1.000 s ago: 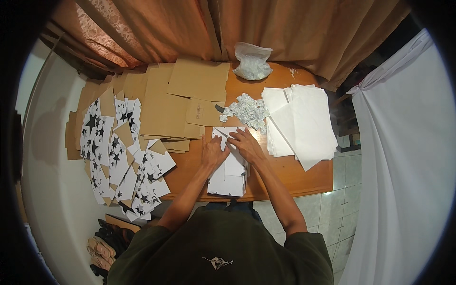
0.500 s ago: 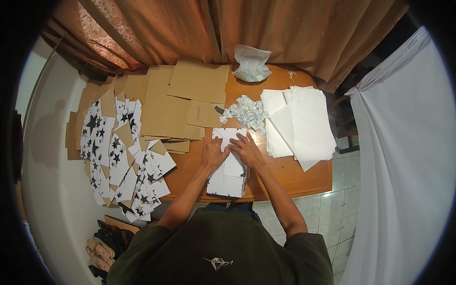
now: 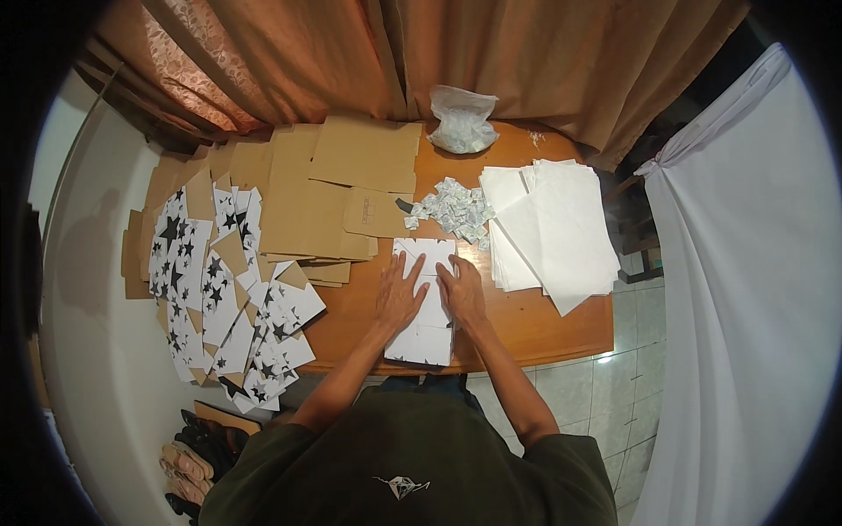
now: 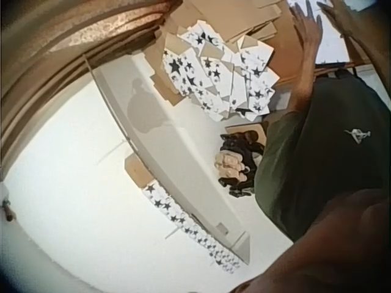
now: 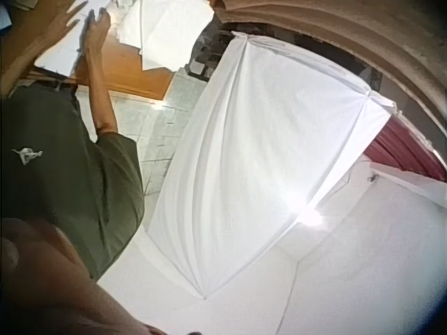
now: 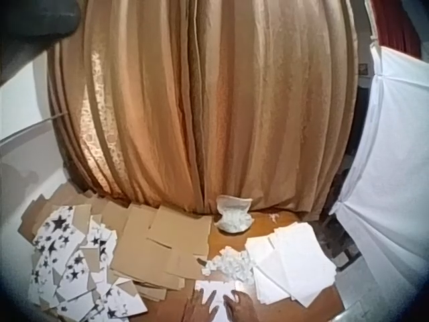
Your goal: Assembling and stacking cardboard shoe boxes with star patterns.
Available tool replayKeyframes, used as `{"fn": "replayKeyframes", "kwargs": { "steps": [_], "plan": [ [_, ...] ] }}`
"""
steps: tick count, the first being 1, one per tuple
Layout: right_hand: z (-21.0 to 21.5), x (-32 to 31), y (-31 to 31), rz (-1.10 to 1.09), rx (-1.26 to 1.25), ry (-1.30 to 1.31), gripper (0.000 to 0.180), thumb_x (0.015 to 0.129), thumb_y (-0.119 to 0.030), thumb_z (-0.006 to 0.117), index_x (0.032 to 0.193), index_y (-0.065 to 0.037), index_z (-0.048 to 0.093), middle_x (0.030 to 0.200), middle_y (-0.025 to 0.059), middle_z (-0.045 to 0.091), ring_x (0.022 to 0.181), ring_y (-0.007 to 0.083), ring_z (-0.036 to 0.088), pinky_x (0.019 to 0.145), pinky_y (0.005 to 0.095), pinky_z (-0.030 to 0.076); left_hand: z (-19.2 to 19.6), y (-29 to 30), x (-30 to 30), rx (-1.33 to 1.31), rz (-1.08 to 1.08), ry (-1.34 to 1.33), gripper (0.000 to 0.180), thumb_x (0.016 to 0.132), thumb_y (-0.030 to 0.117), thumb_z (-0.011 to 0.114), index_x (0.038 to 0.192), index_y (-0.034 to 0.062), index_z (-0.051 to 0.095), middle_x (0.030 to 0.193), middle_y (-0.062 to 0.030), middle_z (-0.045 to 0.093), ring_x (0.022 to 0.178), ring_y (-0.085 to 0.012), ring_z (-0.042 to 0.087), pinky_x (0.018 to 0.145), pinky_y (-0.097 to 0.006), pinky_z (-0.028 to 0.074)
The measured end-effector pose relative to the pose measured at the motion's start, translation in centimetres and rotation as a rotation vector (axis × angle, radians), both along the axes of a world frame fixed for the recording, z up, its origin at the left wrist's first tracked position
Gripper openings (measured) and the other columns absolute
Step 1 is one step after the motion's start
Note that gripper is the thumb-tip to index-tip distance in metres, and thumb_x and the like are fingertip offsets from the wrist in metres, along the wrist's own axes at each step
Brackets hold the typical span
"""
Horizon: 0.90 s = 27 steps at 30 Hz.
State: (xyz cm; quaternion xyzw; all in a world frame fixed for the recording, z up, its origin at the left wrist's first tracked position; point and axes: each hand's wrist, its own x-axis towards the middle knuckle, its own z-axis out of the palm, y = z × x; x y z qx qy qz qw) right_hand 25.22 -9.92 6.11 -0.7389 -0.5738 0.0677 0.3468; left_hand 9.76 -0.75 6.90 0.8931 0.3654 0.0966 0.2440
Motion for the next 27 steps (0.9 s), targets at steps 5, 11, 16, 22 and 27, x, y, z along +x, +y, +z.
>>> {"fn": "replayKeyframes", "kwargs": {
  "steps": [5, 11, 16, 22, 27],
  "plan": [
    [-0.9, -1.4, -1.4, 0.041, -0.184, -0.167, 0.049, 0.103, -0.025, 0.053, 0.145, 0.0, 0.049, 0.154, 0.0298, 0.037, 0.144, 0.0462, 0.035, 0.115, 0.0608, 0.031, -0.3, -0.6, -0.4, -0.008, -0.081, 0.099, 0.063, 0.105, 0.042, 0.047, 0.162, 0.0258, 0.027, 0.165, -0.0306, 0.013, 0.151, -0.0515, 0.013, 0.119, -0.064, 0.018],
    [-1.1, -1.3, -1.7, 0.106, -0.348, -0.107, 0.063, 0.108, -0.034, 0.038, 0.159, -0.001, 0.022, 0.166, 0.0279, 0.01, 0.154, 0.0436, 0.012, 0.119, 0.0656, 0.018, -1.4, -0.9, -0.5, 0.005, -0.093, 0.106, 0.063, 0.106, 0.041, 0.044, 0.163, 0.0258, 0.022, 0.166, -0.0299, 0.005, 0.153, -0.0495, 0.005, 0.119, -0.067, 0.012],
    [-0.9, -1.5, -1.5, 0.108, -0.374, -0.038, 0.063, 0.108, -0.034, 0.039, 0.159, 0.0, 0.023, 0.166, 0.0275, 0.009, 0.154, 0.0442, 0.012, 0.119, 0.0662, 0.017, -1.7, -0.9, -0.3, 0.026, -0.089, 0.107, 0.064, 0.106, 0.039, 0.044, 0.163, 0.0247, 0.02, 0.167, -0.0293, 0.003, 0.154, -0.0477, 0.002, 0.118, -0.069, 0.011],
    [-0.5, -1.4, -1.5, 0.123, -0.274, 0.264, 0.073, 0.105, -0.035, 0.049, 0.16, 0.001, 0.016, 0.166, 0.0292, 0.006, 0.154, 0.0476, 0.008, 0.12, 0.0622, 0.017, -1.8, -0.8, -1.0, 0.029, -0.091, 0.118, 0.068, 0.104, 0.042, 0.047, 0.164, 0.0221, 0.019, 0.166, -0.0296, 0.005, 0.154, -0.048, 0.002, 0.119, -0.068, 0.011],
    [-1.8, -1.7, -2.2, -0.244, -0.12, 0.38, 0.08, 0.1, -0.035, 0.061, 0.158, 0.004, 0.021, 0.163, 0.0297, 0.021, 0.151, 0.0438, 0.023, 0.12, 0.0473, 0.027, -0.6, -1.3, -1.3, -0.285, 0.37, 0.007, 0.092, 0.097, 0.057, 0.055, 0.159, -0.0003, 0.02, 0.16, -0.034, 0.024, 0.149, -0.0497, 0.022, 0.118, -0.061, 0.024]
  ]
}}
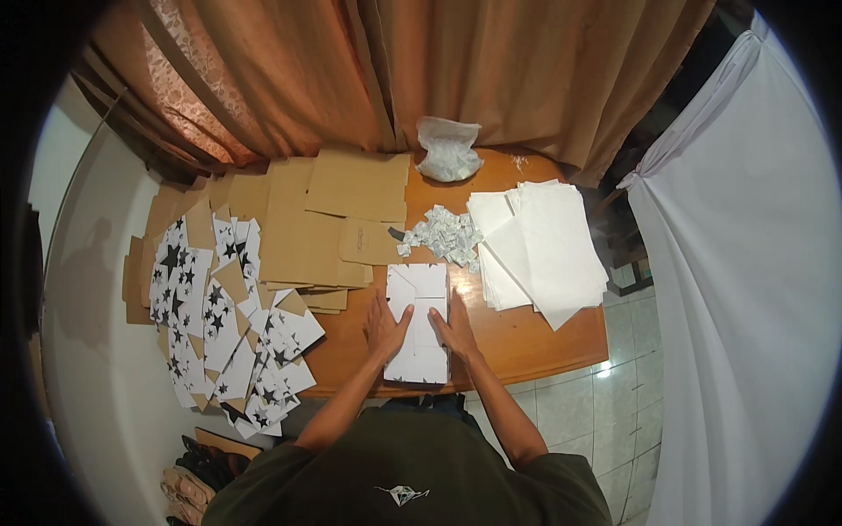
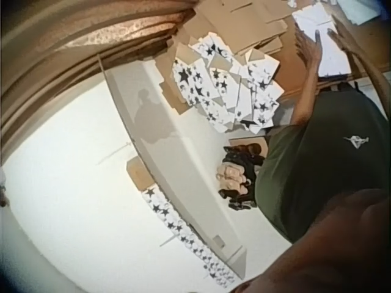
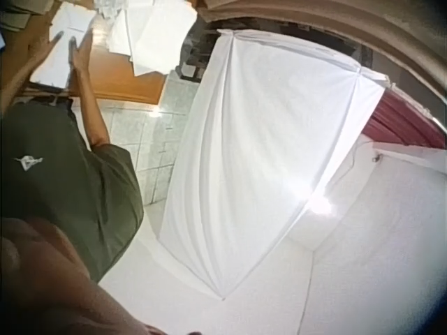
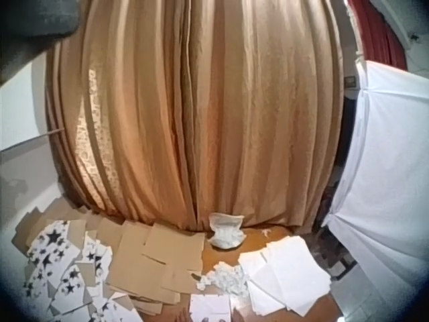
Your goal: Assembling and stacking cardboard shoe boxes with star patterns.
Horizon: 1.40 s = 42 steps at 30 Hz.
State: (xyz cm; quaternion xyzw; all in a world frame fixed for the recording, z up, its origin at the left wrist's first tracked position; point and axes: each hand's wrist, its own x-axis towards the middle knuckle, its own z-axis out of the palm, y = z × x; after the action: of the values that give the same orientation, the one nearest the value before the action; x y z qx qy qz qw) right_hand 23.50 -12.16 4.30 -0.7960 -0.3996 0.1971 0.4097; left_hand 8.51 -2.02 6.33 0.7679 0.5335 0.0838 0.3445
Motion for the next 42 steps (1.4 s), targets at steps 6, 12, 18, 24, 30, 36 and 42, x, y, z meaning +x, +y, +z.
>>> {"fn": "replayKeyframes", "kwargs": {
  "steps": [6, 12, 18, 24, 30, 36, 42],
  "plan": [
    [5.3, -0.1, 1.2, 0.118, 0.176, 0.447, 0.069, 0.102, -0.031, 0.058, 0.154, 0.005, 0.031, 0.144, 0.0271, 0.05, 0.134, 0.0346, 0.049, 0.113, 0.0417, 0.036, 0.9, 1.8, -0.8, -0.08, -0.014, -0.335, 0.085, 0.097, 0.048, 0.062, 0.154, -0.0056, 0.027, 0.139, -0.0333, 0.054, 0.129, -0.0437, 0.054, 0.108, -0.045, 0.043],
    [12.2, 2.4, 2.4, 0.006, 0.399, 0.474, 0.076, 0.106, -0.044, 0.045, 0.16, 0.001, 0.017, 0.157, 0.0248, 0.03, 0.144, 0.0323, 0.032, 0.118, 0.042, 0.026, 13.2, 2.9, -0.2, -0.008, 0.013, -0.739, 0.063, 0.097, 0.039, 0.067, 0.136, -0.0051, 0.045, 0.138, -0.0317, 0.054, 0.128, -0.0389, 0.054, 0.109, -0.045, 0.041],
    [16.9, 3.5, 2.0, 0.015, 0.735, 0.809, 0.077, 0.104, -0.068, 0.026, 0.149, -0.009, 0.044, 0.143, 0.0087, 0.054, 0.132, 0.0192, 0.048, 0.113, 0.0379, 0.034, 16.1, 4.0, -1.1, 0.095, -0.175, -1.06, 0.075, 0.098, 0.059, 0.056, 0.144, 0.0035, 0.035, 0.143, -0.0281, 0.049, 0.136, -0.0346, 0.047, 0.114, -0.047, 0.034],
    [15.0, 2.6, 0.7, -0.018, 0.554, 0.713, 0.041, 0.102, -0.032, 0.063, 0.131, -0.004, 0.054, 0.125, 0.0074, 0.056, 0.111, 0.0157, 0.054, 0.096, 0.0271, 0.042, 12.0, 2.7, -2.0, -0.169, -0.197, -1.157, 0.104, 0.092, 0.061, 0.066, 0.161, 0.0017, 0.015, 0.147, -0.0224, 0.038, 0.141, -0.033, 0.041, 0.118, -0.044, 0.032],
    [8.1, 0.7, -1.7, 0.094, 0.458, 0.589, 0.064, 0.095, -0.02, 0.068, 0.149, -0.001, 0.04, 0.144, 0.0181, 0.047, 0.135, 0.0294, 0.047, 0.115, 0.0401, 0.037, 5.1, 2.0, -4.0, -0.25, -0.236, -1.037, 0.096, 0.092, 0.039, 0.076, 0.16, -0.0006, 0.02, 0.151, -0.0165, 0.032, 0.145, -0.0296, 0.035, 0.12, -0.039, 0.03],
    [1.3, -2.3, -5.6, 0.067, 0.399, 0.828, 0.061, 0.087, 0.006, 0.063, 0.142, 0.0, 0.038, 0.138, 0.0163, 0.049, 0.133, 0.0253, 0.05, 0.112, 0.0371, 0.042, -0.5, 1.1, -7.6, -0.43, -0.271, -0.944, 0.095, 0.088, 0.02, 0.081, 0.161, 0.0045, 0.022, 0.163, -0.0166, 0.025, 0.149, -0.0262, 0.031, 0.121, -0.037, 0.028],
    [-2.8, -3.1, -7.6, 0.107, 0.411, 0.718, 0.06, 0.087, 0.004, 0.065, 0.141, 0.0, 0.04, 0.139, 0.0149, 0.049, 0.133, 0.0243, 0.05, 0.112, 0.0366, 0.042, -2.9, 1.1, -9.9, -0.489, -0.368, -0.756, 0.098, 0.086, 0.02, 0.084, 0.161, 0.0041, 0.024, 0.163, -0.0179, 0.029, 0.147, -0.0239, 0.034, 0.121, -0.036, 0.026]
  ]
}}
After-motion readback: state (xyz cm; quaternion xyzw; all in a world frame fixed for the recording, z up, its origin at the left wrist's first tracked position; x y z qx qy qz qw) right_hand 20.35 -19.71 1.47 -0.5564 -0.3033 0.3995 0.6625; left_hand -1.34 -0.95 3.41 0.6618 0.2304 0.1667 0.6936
